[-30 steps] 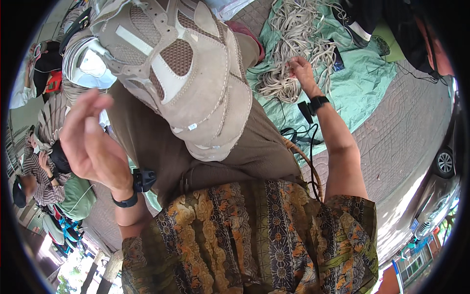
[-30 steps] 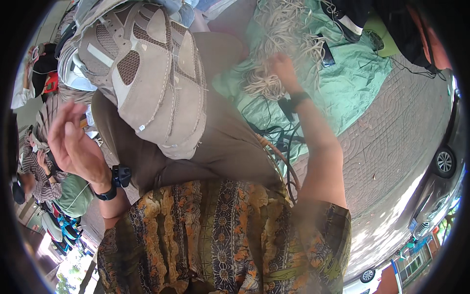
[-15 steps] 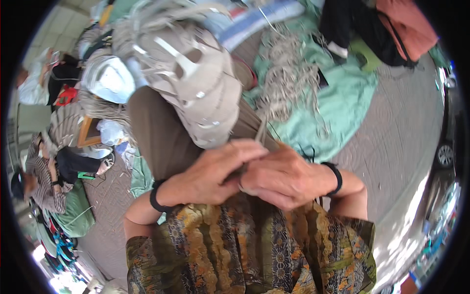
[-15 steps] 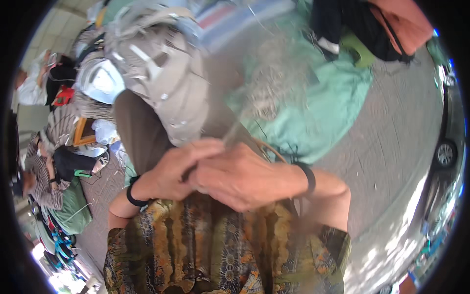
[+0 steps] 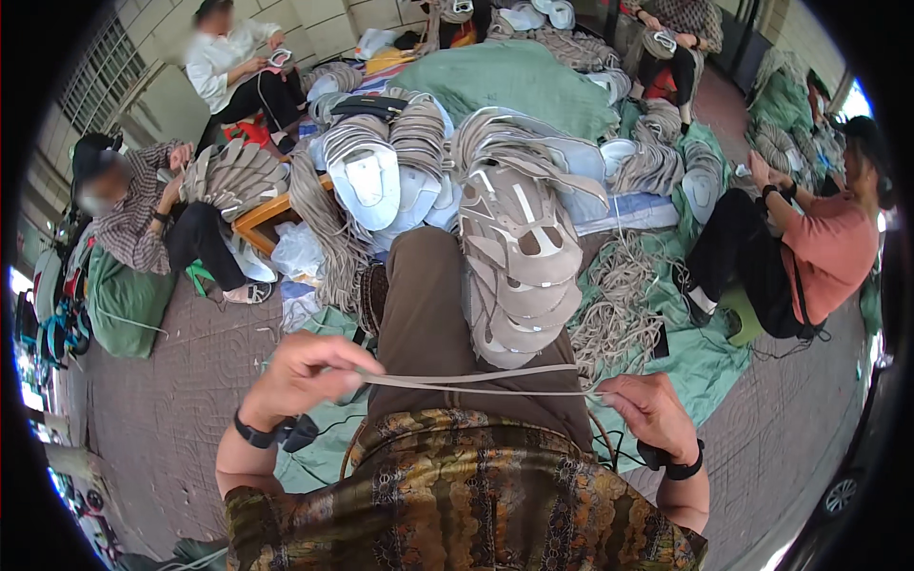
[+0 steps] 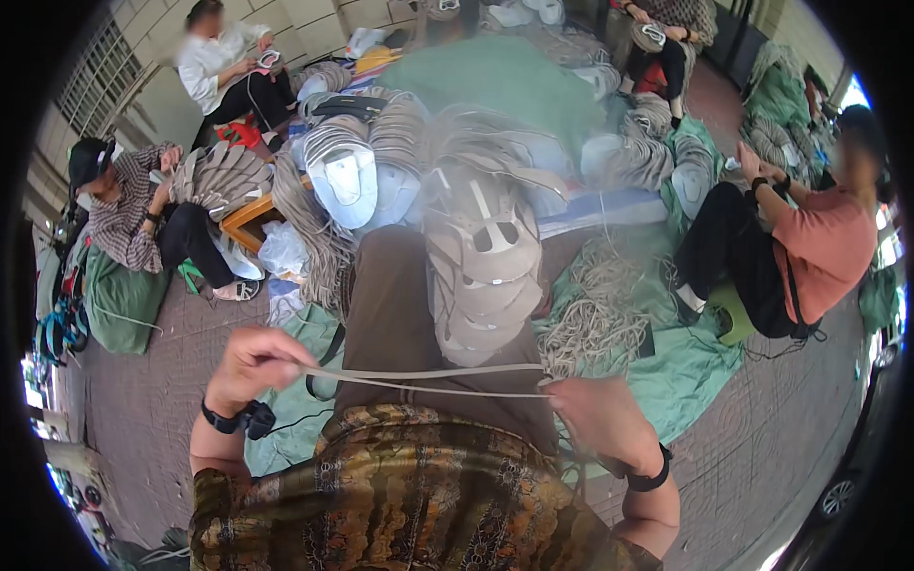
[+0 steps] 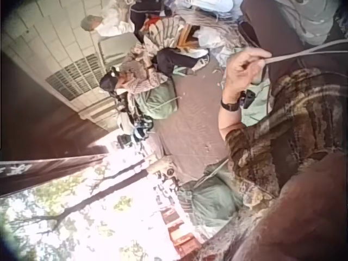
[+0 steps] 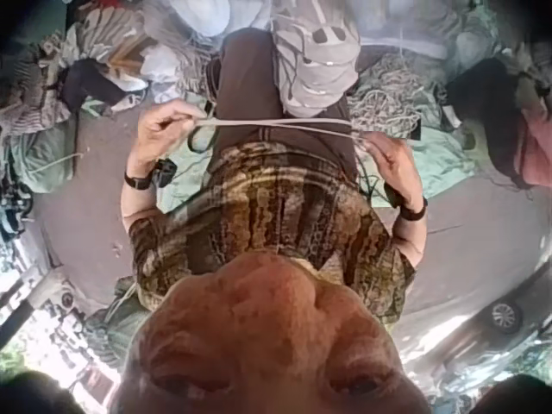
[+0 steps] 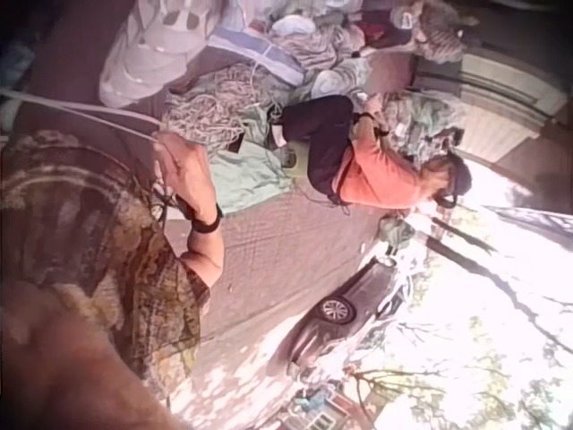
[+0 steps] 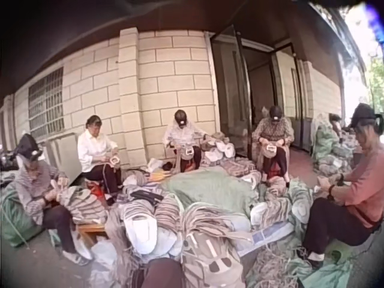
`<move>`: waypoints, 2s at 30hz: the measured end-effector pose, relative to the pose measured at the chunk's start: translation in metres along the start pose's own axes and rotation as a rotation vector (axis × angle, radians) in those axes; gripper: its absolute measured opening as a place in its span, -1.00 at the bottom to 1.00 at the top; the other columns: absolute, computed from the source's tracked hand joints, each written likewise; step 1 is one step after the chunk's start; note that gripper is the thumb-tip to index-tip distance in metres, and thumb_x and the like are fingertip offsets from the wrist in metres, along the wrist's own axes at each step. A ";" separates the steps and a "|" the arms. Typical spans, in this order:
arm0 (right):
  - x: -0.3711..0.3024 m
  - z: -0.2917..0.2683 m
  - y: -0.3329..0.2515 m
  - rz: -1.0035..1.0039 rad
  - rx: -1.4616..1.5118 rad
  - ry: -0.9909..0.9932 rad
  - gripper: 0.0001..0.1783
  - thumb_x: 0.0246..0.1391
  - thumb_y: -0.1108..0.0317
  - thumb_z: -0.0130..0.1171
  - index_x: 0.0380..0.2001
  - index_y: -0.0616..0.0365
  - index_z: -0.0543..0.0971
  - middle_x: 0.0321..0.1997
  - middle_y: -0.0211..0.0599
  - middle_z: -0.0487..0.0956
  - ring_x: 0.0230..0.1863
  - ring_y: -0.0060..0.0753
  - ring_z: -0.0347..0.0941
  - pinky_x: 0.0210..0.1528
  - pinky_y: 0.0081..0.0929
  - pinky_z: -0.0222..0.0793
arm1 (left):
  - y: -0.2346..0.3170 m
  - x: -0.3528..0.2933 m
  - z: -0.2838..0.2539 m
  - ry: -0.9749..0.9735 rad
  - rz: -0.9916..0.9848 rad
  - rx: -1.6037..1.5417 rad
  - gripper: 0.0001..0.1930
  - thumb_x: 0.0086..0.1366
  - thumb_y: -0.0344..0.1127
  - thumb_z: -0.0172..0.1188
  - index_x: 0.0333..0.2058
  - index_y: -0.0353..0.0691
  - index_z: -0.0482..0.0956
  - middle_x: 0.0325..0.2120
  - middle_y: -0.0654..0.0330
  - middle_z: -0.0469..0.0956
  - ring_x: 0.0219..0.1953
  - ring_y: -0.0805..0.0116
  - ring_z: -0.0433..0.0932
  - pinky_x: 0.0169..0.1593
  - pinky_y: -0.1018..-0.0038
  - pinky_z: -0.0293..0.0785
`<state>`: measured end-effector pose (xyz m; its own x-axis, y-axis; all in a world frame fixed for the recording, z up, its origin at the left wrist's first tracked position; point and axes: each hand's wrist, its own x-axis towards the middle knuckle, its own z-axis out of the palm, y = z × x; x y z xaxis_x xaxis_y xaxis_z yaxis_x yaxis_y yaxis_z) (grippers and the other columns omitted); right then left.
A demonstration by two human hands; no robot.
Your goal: The person sits on a mat and repeatedly threads a long white lace through the eyelets of a beige Reebok sneaker held on their lap. They pull the lace tight, adjust the shoe's position, and continue the lacing process from the bottom to the top of the shoe.
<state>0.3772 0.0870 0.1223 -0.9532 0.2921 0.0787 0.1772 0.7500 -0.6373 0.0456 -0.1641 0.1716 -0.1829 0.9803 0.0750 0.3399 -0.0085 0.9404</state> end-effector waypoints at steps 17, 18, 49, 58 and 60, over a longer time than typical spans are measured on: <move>-0.034 -0.022 0.138 0.280 -0.305 0.547 -0.78 0.05 0.60 -0.04 -0.22 0.21 0.48 -0.55 -0.13 0.50 -0.54 -0.16 0.45 -0.43 -0.38 0.34 | -0.075 -0.130 -0.168 1.163 0.092 -0.182 -0.77 0.35 -0.37 0.04 -0.05 -0.27 0.48 -0.67 0.46 0.19 -0.64 0.69 0.16 -0.58 0.71 0.08; -0.037 -0.024 0.147 0.304 -0.301 0.565 -0.78 0.07 0.60 -0.05 -0.21 0.21 0.48 -0.55 -0.12 0.50 -0.54 -0.16 0.46 -0.43 -0.38 0.34 | -0.081 -0.139 -0.179 1.231 0.079 -0.160 -0.77 0.35 -0.38 0.04 -0.05 -0.26 0.49 -0.66 0.46 0.19 -0.64 0.69 0.16 -0.58 0.71 0.08; -0.101 -0.046 0.246 0.505 -0.767 0.522 -0.86 0.14 0.51 -0.06 -0.25 0.24 0.47 -0.46 -0.01 0.55 -0.47 0.06 0.49 -0.42 -0.16 0.38 | -0.194 -0.367 -0.313 1.543 -0.586 0.506 -0.81 0.28 -0.32 0.07 -0.20 -0.24 0.56 -0.61 0.27 0.49 -0.59 0.52 0.46 -0.56 0.60 0.36; 0.020 -0.028 0.160 0.314 0.428 0.621 -0.74 0.16 0.47 0.00 -0.10 0.26 0.51 -0.30 -0.43 0.54 -0.30 -0.64 0.46 -0.28 -0.66 0.37 | -0.115 -0.059 -0.121 0.591 -0.218 0.970 -0.71 0.13 -0.44 0.16 -0.12 -0.30 0.53 -0.21 -0.02 0.58 -0.14 0.09 0.57 -0.07 0.36 0.46; 0.067 -0.014 0.142 0.267 0.563 0.603 -0.78 0.13 0.38 0.05 -0.21 0.29 0.52 -0.38 -0.34 0.58 -0.31 -0.58 0.50 -0.29 -0.60 0.41 | -0.088 0.013 -0.045 0.353 0.071 0.952 -0.61 0.01 -0.47 0.30 -0.11 -0.24 0.52 -0.19 0.02 0.56 -0.13 0.05 0.55 -0.02 0.32 0.47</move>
<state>0.3423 0.2211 0.0476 -0.5761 0.8007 0.1640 0.0768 0.2529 -0.9644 -0.0282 -0.1592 0.1049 -0.3430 0.8682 0.3586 0.9256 0.2473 0.2865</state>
